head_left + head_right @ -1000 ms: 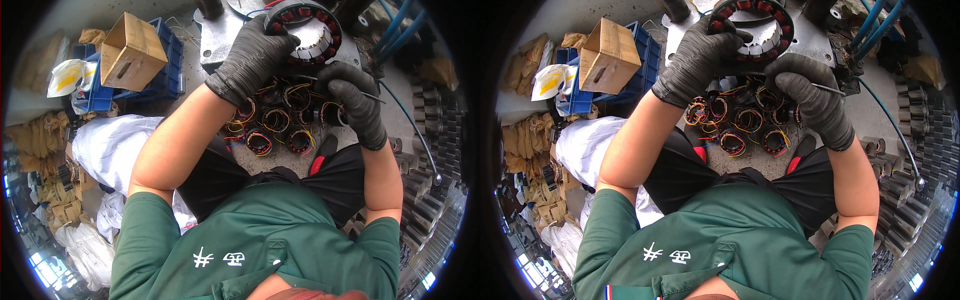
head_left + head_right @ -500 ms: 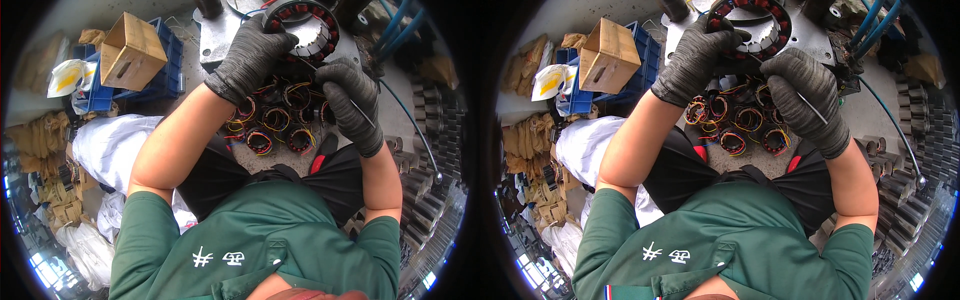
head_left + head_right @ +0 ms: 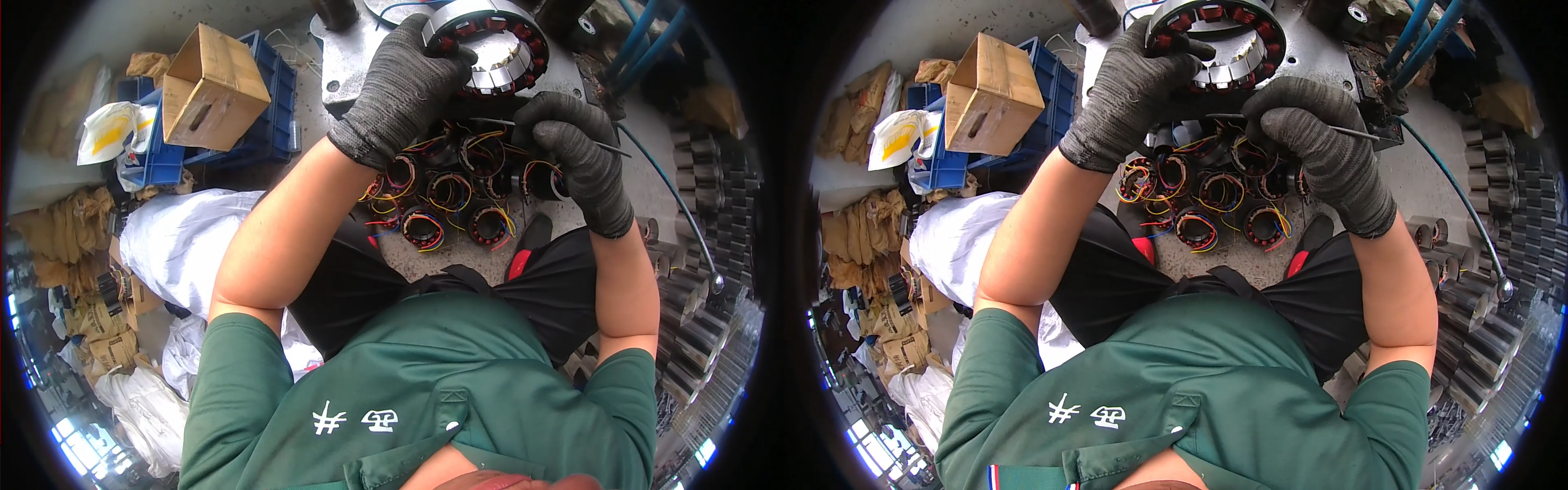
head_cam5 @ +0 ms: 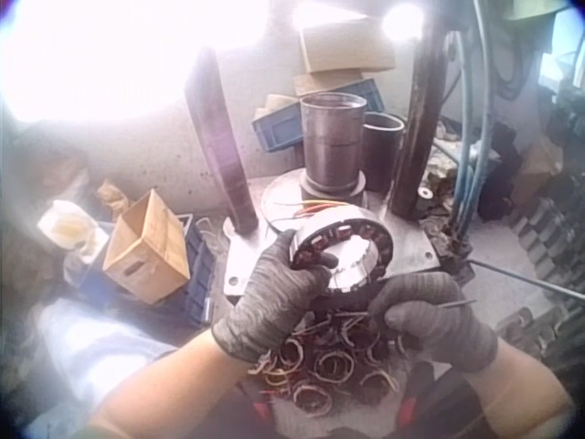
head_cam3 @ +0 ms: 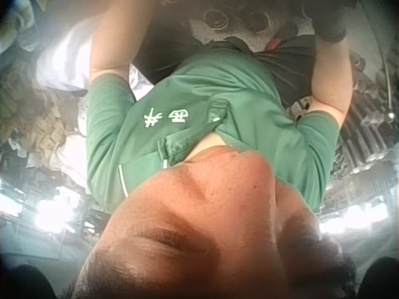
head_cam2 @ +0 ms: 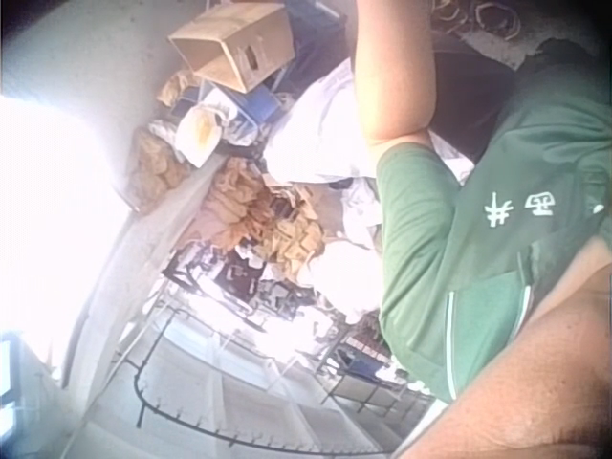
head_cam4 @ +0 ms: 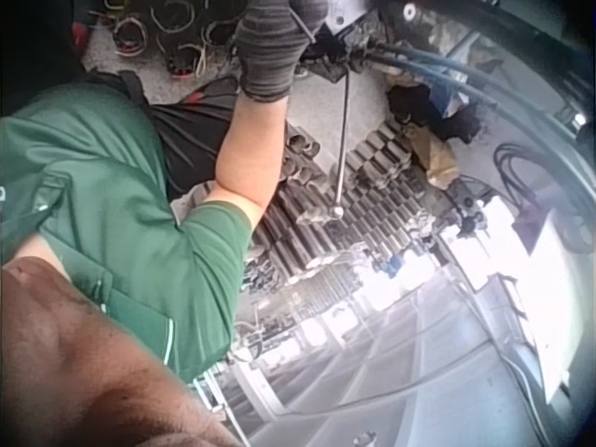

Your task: The person wipes a metal component with a cloth and then uses a press machine to insert a coiled motor stator into a metal cylindrical housing.

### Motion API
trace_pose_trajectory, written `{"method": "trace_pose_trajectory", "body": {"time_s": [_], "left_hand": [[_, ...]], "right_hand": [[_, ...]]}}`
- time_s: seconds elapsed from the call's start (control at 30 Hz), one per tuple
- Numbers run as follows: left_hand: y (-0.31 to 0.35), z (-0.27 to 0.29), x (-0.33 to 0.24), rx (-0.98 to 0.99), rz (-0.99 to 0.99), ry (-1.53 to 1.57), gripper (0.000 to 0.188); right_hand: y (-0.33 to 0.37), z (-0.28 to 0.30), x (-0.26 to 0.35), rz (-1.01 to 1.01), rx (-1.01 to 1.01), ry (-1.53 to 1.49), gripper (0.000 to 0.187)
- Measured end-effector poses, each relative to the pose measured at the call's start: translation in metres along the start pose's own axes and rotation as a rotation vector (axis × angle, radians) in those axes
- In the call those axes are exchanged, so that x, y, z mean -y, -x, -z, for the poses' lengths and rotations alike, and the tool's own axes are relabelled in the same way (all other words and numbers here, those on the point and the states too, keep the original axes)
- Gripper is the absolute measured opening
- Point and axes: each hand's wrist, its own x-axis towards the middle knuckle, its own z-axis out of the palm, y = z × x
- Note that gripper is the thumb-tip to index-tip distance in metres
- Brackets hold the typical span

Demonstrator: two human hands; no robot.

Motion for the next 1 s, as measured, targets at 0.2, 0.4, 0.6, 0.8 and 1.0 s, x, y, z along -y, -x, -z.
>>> {"method": "trace_pose_trajectory", "body": {"time_s": [0.2, 0.4, 0.6, 0.8, 1.0], "left_hand": [[-0.010, 0.008, 0.017, 0.099, 0.022, 0.114, 0.035], [-0.014, 0.019, 0.019, 0.119, 0.068, 0.094, 0.033], [-0.009, 0.015, 0.014, 0.064, 0.177, 0.281, 0.028], [-0.007, 0.010, 0.015, 0.064, 0.149, 0.302, 0.027], [-0.002, 0.006, 0.012, 0.069, 0.081, 0.169, 0.029]], "right_hand": [[0.005, -0.008, 0.007, 0.191, -0.098, 0.204, 0.020], [0.008, -0.005, 0.013, 0.288, -0.143, 0.294, 0.016], [0.008, -0.004, 0.012, 0.264, -0.184, 0.288, 0.016], [0.002, -0.005, 0.002, 0.333, -0.213, 0.336, 0.015], [0.002, -0.006, 0.003, 0.327, -0.234, 0.457, 0.013]]}}
